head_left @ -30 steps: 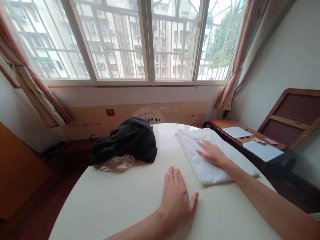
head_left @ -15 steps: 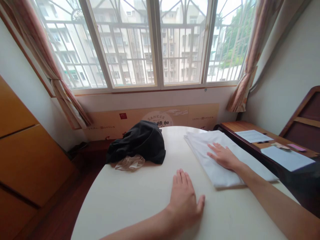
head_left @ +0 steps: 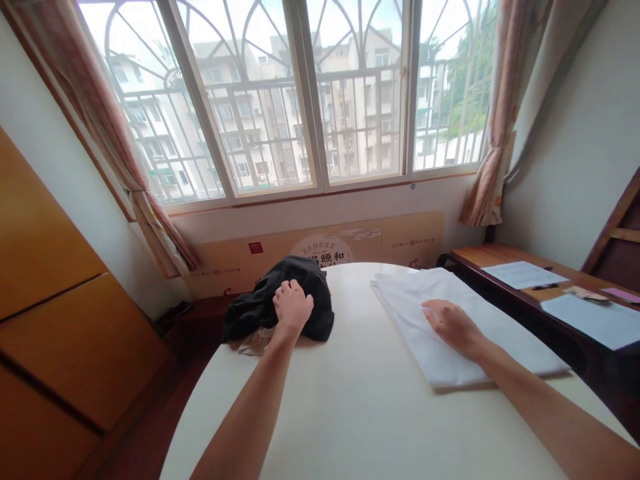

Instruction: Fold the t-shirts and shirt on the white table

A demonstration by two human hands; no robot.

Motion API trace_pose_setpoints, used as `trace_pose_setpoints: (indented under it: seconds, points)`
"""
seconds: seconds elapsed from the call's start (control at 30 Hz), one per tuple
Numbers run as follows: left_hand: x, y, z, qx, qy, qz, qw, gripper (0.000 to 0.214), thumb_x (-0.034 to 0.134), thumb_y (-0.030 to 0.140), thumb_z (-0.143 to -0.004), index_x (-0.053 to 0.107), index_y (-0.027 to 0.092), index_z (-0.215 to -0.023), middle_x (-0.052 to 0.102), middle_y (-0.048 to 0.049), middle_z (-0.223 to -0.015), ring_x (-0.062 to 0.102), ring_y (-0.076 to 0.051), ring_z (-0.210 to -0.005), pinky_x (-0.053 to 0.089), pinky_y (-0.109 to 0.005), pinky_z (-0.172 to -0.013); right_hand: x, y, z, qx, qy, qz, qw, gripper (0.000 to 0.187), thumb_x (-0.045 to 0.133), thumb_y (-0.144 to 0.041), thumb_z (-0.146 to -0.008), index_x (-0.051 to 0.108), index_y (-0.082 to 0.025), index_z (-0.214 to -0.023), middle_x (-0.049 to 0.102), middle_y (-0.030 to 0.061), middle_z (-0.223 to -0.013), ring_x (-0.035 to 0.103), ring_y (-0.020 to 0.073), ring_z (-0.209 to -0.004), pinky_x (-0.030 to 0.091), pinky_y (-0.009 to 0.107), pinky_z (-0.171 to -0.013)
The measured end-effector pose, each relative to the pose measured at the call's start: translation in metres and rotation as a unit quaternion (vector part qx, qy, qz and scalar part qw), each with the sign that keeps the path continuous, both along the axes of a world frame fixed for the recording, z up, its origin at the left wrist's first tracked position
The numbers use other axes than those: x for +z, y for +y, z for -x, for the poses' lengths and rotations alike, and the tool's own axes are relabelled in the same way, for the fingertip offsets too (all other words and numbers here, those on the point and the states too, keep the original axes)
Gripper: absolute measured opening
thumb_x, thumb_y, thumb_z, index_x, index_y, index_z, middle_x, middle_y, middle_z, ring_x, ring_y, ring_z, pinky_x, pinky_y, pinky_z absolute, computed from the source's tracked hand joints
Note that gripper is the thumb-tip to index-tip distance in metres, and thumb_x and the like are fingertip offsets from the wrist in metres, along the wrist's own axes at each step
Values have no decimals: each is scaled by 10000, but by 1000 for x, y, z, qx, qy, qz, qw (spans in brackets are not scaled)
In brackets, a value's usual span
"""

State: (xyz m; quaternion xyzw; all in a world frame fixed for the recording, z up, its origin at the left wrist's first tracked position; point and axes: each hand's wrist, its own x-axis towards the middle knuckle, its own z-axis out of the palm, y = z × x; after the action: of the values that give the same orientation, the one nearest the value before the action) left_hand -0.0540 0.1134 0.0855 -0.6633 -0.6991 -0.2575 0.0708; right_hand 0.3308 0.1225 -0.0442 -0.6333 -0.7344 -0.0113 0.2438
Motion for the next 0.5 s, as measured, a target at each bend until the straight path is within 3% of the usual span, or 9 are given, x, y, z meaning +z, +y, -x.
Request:
trace_pose_setpoints:
  seconds: [0.1, 0.17, 0.3, 0.4, 0.5]
  points:
    - [-3, 16, 15, -8, -19, 29, 999, 351, 393, 122, -968, 663, 77, -1188, 715, -225, -1175, 682, -366, -1063, 475, -432, -906, 1, -1, 0, 12, 6, 11, 1000, 398, 418, -268, -1009, 740, -140, -1204, 762, 164, -1270, 690, 312, -1224, 488, 442, -1102]
    - [-1, 25, 19, -21, -40, 24, 999, 334, 402, 135, -969, 690, 126, -1140, 748, -192, -1120, 699, -339, -1019, 481, -407, -888, 2, -2, 0, 18, 2, 11, 1000, 391, 416, -257, -1011, 743, -143, -1191, 761, 161, -1270, 690, 307, -1224, 485, 433, -1109]
    - [24, 25, 16, -107, -141, -26, 984, 254, 478, 230, -949, 701, 162, -1052, 763, -120, -1017, 686, -281, -996, 490, -355, -904, 4, -3, 3, 17, 2, 3, 1000, 377, 433, -261, -1011, 750, -152, -1184, 760, 160, -1270, 688, 312, -1228, 487, 437, -1110]
    - [51, 3, -1, -223, -256, -20, 940, 241, 537, 329, -906, 693, 154, -960, 724, -67, -872, 667, -233, -869, 503, -318, -830, 6, -8, 10, 35, 26, -11, 999, 381, 504, -310, -993, 725, -148, -1257, 752, 172, -1284, 684, 324, -1241, 489, 457, -1119]
    - [73, -35, -30, -360, -367, 32, 857, 270, 638, 398, -864, 682, 150, -961, 708, -43, -871, 639, -191, -810, 493, -287, -781, 12, -19, 27, 101, 62, -51, 992, 560, 629, -424, -942, 616, -146, -1428, 683, 192, -1407, 628, 347, -1329, 459, 505, -1162]
